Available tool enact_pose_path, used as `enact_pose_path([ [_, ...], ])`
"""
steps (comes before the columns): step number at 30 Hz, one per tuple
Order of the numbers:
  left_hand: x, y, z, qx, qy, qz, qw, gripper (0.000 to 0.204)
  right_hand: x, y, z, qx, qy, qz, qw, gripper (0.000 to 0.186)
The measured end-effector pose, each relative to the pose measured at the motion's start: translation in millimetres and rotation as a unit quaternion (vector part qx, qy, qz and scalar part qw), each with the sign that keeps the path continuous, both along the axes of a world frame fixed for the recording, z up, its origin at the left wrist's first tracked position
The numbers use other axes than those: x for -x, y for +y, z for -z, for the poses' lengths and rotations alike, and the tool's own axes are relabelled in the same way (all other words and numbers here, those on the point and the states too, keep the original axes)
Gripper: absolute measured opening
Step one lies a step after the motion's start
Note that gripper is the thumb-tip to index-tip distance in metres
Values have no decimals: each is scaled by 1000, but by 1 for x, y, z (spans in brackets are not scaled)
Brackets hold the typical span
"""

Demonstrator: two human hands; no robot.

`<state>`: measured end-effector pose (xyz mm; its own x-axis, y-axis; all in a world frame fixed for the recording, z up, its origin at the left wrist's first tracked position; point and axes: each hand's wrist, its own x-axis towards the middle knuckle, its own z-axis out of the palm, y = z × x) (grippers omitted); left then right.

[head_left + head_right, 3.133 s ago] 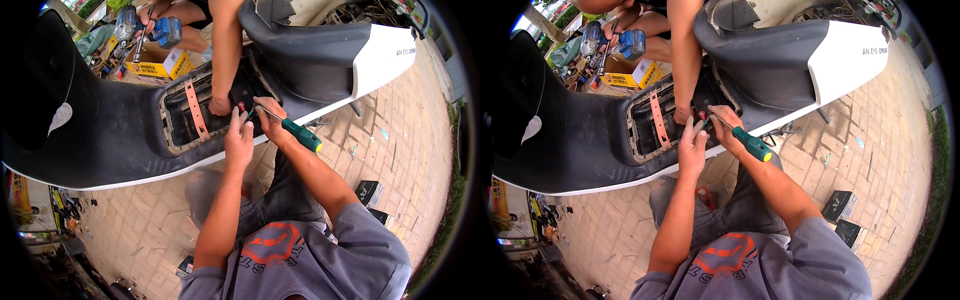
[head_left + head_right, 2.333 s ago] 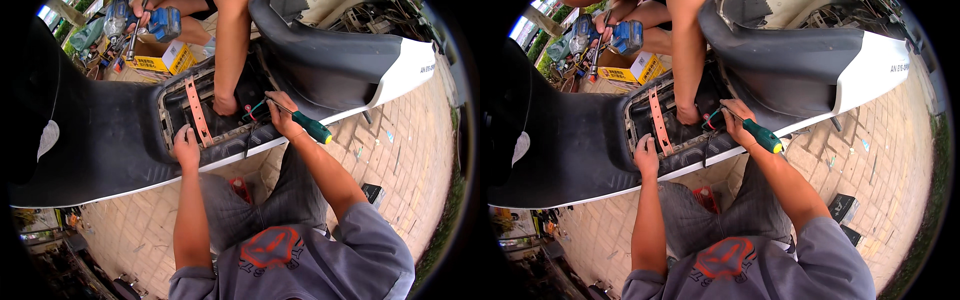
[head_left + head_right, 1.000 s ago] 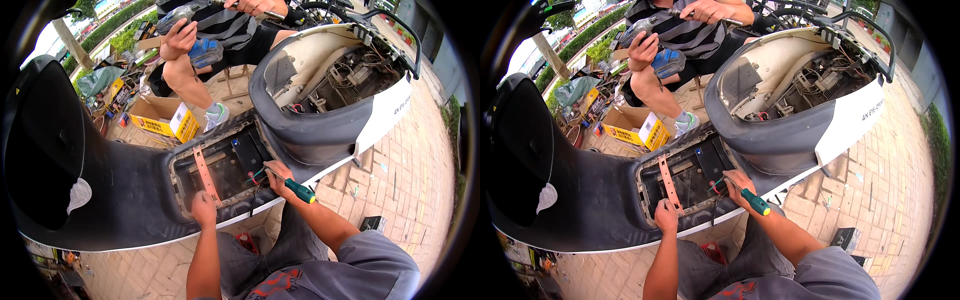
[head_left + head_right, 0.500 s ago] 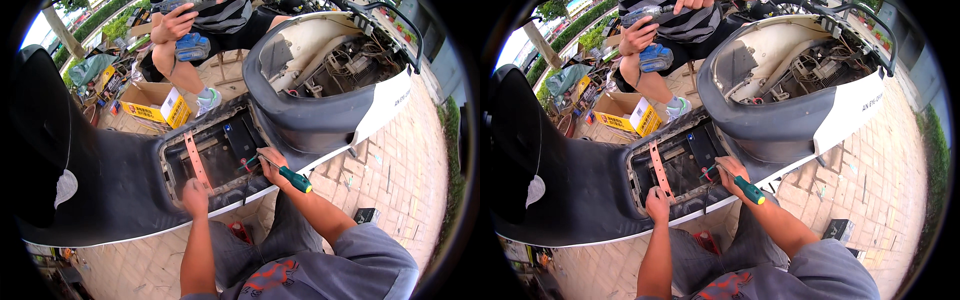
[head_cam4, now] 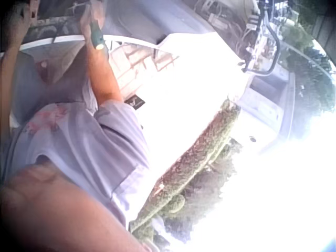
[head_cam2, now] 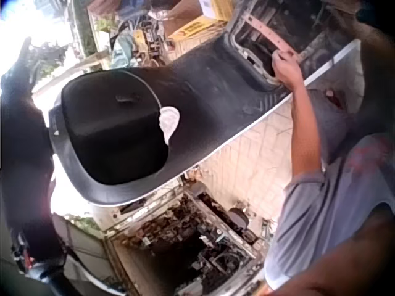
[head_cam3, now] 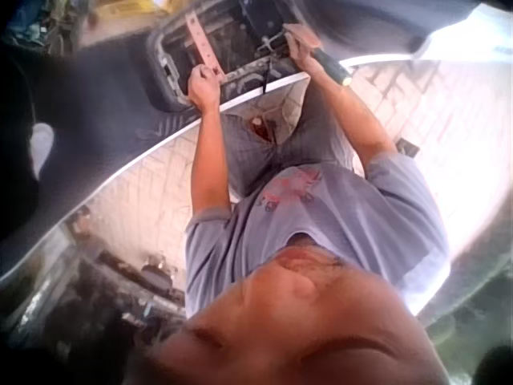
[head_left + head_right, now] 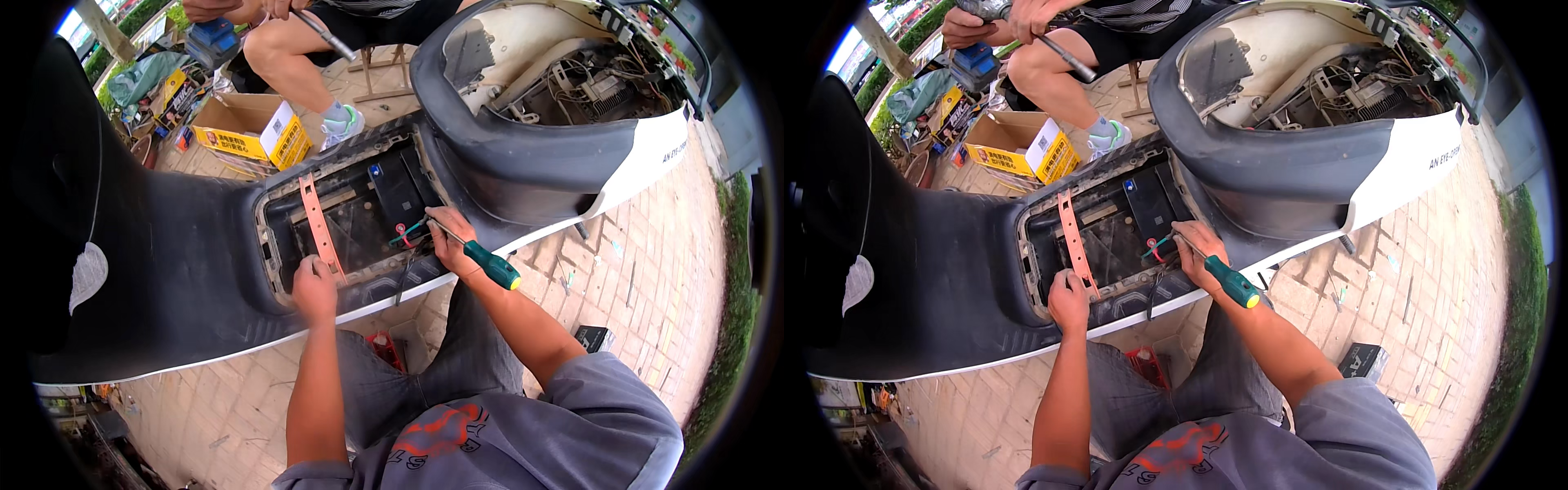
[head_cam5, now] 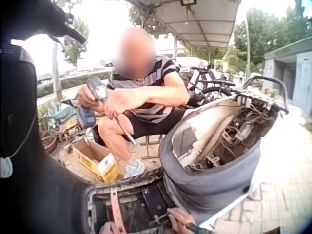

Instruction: The person works on a scooter's under-seat compartment, using a screwdriver to connect wires to the battery terminals and secure a metal bracket. The person then places a floor mat over the battery area.

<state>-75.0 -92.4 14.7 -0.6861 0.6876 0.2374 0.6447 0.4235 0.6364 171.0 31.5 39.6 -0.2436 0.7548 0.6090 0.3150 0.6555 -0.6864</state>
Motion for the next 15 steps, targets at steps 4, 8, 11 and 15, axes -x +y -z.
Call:
enact_pose_path([
  [4, 0, 0, 0, 8, -3, -8, 1000, 25, -1, 0, -1, -6, -14, 1, 1000, 22],
  [8, -2, 1, -2, 15, -3, -14, 1000, 26, -1, 0, -2, -6, -13, -3, 1000, 22],
  [11, -3, 0, -2, 19, 10, -14, 1000, 26, -1, -1, -5, -4, -14, -2, 1000, 22],
  [15, 0, 1, 4, 4, 19, -15, 1000, 25, 0, -1, -6, 2, -14, 4, 1000, 23],
])
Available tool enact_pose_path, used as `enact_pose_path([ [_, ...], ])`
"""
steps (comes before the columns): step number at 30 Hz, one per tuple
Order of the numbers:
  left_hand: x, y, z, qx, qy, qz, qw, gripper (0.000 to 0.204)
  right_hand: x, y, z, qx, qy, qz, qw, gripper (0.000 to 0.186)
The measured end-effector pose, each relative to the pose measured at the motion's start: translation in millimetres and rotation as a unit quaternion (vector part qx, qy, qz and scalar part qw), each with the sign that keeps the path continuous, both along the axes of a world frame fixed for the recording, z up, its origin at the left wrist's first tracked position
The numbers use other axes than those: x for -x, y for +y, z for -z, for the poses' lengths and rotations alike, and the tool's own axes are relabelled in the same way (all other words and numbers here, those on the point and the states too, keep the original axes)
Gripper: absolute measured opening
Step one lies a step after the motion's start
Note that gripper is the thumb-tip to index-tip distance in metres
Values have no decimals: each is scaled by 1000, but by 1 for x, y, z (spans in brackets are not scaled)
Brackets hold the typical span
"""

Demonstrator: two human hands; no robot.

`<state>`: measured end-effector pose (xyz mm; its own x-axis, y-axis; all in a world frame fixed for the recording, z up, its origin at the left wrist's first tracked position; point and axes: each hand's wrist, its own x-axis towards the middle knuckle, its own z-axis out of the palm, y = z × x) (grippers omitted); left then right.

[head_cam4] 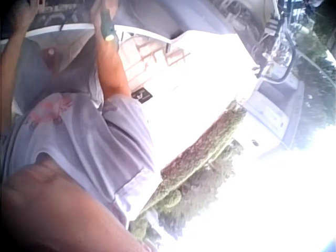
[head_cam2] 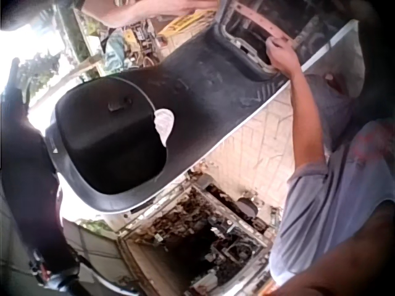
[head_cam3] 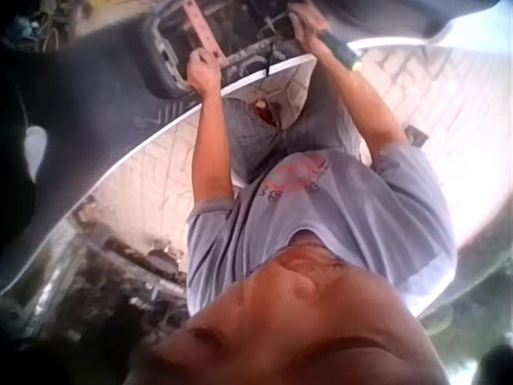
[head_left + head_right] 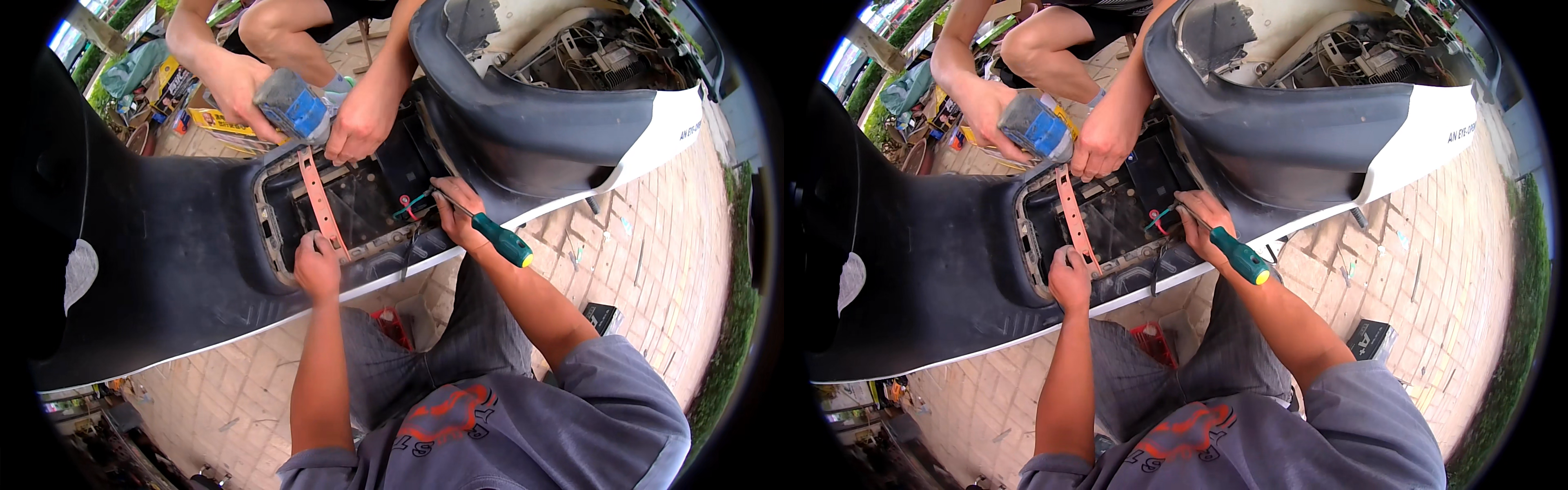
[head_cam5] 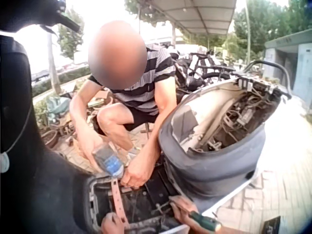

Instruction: The person works on a scooter's under-seat compartment, using a screwdriver to connect wires to the battery terminals and secure a metal bracket. The person then places a floor mat over the battery area.

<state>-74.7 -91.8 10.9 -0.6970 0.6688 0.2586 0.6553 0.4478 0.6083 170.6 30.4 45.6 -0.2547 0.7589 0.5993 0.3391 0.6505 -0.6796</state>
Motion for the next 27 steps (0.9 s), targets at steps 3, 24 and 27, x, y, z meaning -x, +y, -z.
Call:
enact_pose_path([
  [3, 0, 1, 3, -7, 5, 0, 1000, 25, -1, 0, 1, 2, 1, 1, 1000, 24],
  [24, 2, 2, 3, 21, -14, 2, 1000, 23, -1, 0, 2, 12, 16, -4, 1000, 23],
  [27, 2, 2, 3, 18, -16, 2, 1000, 23, -1, 0, 3, 11, 16, -4, 1000, 23],
])
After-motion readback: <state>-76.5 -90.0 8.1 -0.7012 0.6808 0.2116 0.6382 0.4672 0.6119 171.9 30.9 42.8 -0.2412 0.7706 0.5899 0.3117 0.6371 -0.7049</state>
